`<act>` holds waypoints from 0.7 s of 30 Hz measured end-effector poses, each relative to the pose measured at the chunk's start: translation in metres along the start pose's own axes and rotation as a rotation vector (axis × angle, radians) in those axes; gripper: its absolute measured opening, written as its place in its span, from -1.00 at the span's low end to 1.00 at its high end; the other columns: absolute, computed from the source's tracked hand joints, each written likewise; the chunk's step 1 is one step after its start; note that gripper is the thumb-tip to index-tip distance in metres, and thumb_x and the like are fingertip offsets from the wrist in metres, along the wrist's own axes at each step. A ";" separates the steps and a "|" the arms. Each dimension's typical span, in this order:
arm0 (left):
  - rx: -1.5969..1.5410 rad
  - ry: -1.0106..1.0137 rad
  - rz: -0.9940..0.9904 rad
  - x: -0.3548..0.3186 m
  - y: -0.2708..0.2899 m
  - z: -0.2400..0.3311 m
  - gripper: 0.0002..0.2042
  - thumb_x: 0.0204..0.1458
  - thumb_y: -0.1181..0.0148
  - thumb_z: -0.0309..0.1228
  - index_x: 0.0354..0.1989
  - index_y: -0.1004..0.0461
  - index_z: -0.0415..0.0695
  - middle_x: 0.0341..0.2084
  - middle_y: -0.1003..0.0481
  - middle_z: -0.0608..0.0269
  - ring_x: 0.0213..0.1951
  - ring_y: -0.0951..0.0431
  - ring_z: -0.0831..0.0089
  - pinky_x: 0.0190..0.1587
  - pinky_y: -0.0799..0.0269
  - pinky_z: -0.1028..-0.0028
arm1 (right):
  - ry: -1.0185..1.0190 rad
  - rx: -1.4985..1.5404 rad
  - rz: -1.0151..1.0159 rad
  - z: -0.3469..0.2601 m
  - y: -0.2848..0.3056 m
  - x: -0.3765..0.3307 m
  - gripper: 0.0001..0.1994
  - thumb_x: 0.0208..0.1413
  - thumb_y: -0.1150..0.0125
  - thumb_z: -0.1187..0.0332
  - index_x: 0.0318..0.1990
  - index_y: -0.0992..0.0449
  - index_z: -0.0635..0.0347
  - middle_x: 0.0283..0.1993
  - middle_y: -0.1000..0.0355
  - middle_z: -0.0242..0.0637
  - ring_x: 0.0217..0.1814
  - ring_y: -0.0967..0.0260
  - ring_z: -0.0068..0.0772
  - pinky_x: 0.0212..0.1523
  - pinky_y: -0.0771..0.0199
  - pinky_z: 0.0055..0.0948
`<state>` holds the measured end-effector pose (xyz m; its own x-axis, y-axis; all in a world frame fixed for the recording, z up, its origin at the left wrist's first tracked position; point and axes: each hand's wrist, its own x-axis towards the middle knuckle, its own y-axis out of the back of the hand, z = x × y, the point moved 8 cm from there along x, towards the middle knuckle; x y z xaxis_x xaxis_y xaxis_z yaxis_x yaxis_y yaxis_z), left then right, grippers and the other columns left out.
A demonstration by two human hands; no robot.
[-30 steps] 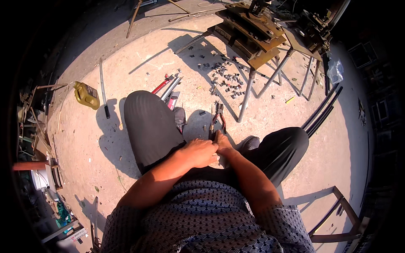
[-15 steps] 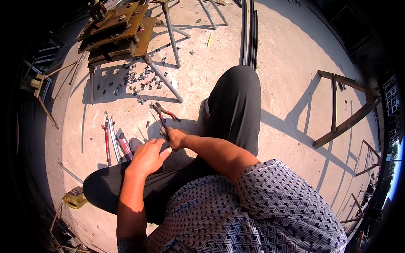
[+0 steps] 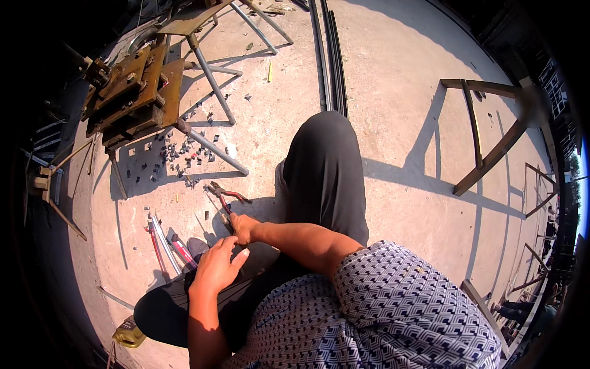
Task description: The person sits on the floor and uses pliers to insert small metal pieces into a large metal frame. They repeatedly pick up pieces, place them into slots, and adjust them with the tool.
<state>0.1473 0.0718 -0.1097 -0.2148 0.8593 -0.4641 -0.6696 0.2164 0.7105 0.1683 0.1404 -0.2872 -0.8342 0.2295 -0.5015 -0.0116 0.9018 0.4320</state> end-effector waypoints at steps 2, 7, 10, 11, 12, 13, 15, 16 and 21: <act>0.019 -0.006 0.017 -0.003 0.015 -0.003 -0.55 0.16 -0.19 -0.16 0.09 -0.44 -0.25 -0.10 -0.55 -0.10 -0.13 -0.59 -0.04 -0.06 -0.49 0.15 | -0.044 0.006 -0.017 -0.008 0.005 -0.003 -0.38 -0.11 -0.39 0.17 -0.04 -0.23 0.45 -0.19 -0.50 0.33 -0.02 -0.48 0.29 -0.07 -0.51 -0.05; 0.135 0.045 0.058 -0.016 0.076 -0.005 -0.54 0.16 -0.19 -0.13 0.08 -0.46 -0.24 -0.06 -0.53 -0.10 -0.05 -0.56 -0.06 0.01 -0.46 0.16 | 0.014 -0.035 -0.073 -0.003 -0.001 -0.007 -0.41 -0.06 -0.34 0.22 0.00 -0.19 0.42 -0.20 -0.49 0.32 -0.04 -0.48 0.29 -0.08 -0.50 -0.05; 0.195 0.020 0.133 -0.021 0.112 -0.009 -0.55 0.16 -0.18 -0.14 0.04 -0.46 -0.27 -0.13 -0.53 -0.14 -0.06 -0.55 -0.09 -0.01 -0.47 0.10 | -0.011 -0.077 -0.138 0.001 -0.002 -0.004 -0.37 -0.06 -0.37 0.19 0.02 -0.17 0.42 -0.22 -0.51 0.27 -0.07 -0.51 0.24 -0.11 -0.51 -0.06; 0.226 0.032 0.145 -0.022 0.121 -0.012 -0.56 0.16 -0.19 -0.14 0.03 -0.46 -0.27 -0.14 -0.53 -0.14 -0.07 -0.55 -0.09 -0.02 -0.47 0.10 | -0.041 -0.082 -0.168 0.000 -0.003 -0.008 -0.36 -0.06 -0.37 0.18 0.03 -0.17 0.42 -0.22 -0.51 0.26 -0.07 -0.51 0.23 -0.12 -0.51 -0.06; 0.208 0.024 0.171 -0.021 0.128 -0.015 -0.57 0.14 -0.21 -0.16 0.01 -0.46 -0.27 -0.16 -0.53 -0.12 -0.10 -0.56 -0.10 -0.03 -0.47 0.09 | -0.062 -0.068 -0.171 0.000 0.002 -0.008 -0.37 -0.01 -0.39 0.12 0.01 -0.19 0.38 -0.18 -0.50 0.29 -0.02 -0.48 0.28 -0.07 -0.47 -0.06; 0.203 0.024 0.178 -0.022 0.130 -0.019 -0.57 0.14 -0.21 -0.15 0.01 -0.46 -0.27 -0.16 -0.53 -0.12 -0.10 -0.56 -0.10 -0.03 -0.47 0.10 | -0.078 -0.052 -0.185 -0.001 0.003 -0.008 -0.37 -0.01 -0.39 0.11 0.00 -0.18 0.37 -0.18 -0.50 0.29 -0.02 -0.48 0.29 -0.07 -0.46 -0.06; 0.196 0.024 0.194 -0.022 0.131 -0.029 -0.56 0.14 -0.20 -0.15 0.02 -0.46 -0.26 -0.16 -0.54 -0.11 -0.11 -0.56 -0.10 -0.03 -0.47 0.10 | -0.110 -0.019 -0.213 -0.001 0.004 -0.008 -0.37 -0.01 -0.39 0.09 -0.01 -0.18 0.36 -0.19 -0.49 0.29 -0.03 -0.47 0.29 -0.06 -0.45 -0.06; 0.202 0.029 0.184 -0.023 0.129 -0.035 -0.55 0.15 -0.18 -0.12 0.03 -0.46 -0.26 -0.15 -0.54 -0.11 -0.10 -0.56 -0.09 -0.03 -0.47 0.09 | -0.097 -0.052 -0.205 -0.001 0.002 -0.005 -0.35 -0.02 -0.37 0.10 0.03 -0.17 0.38 -0.19 -0.49 0.27 -0.03 -0.48 0.26 -0.06 -0.46 -0.07; 0.109 0.130 0.043 -0.038 0.118 -0.054 -0.52 0.19 -0.13 -0.08 0.11 -0.44 -0.22 -0.04 -0.52 -0.10 0.00 -0.52 -0.08 0.06 -0.44 0.11 | -0.127 -0.100 -0.253 -0.009 -0.017 0.005 -0.30 -0.04 -0.32 0.10 0.12 -0.16 0.39 -0.13 -0.49 0.26 0.03 -0.48 0.21 0.00 -0.47 -0.11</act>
<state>0.0378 0.0399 -0.0365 -0.3364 0.8032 -0.4916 -0.5785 0.2356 0.7809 0.1598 0.1229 -0.2900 -0.7222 0.0517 -0.6898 -0.2702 0.8969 0.3501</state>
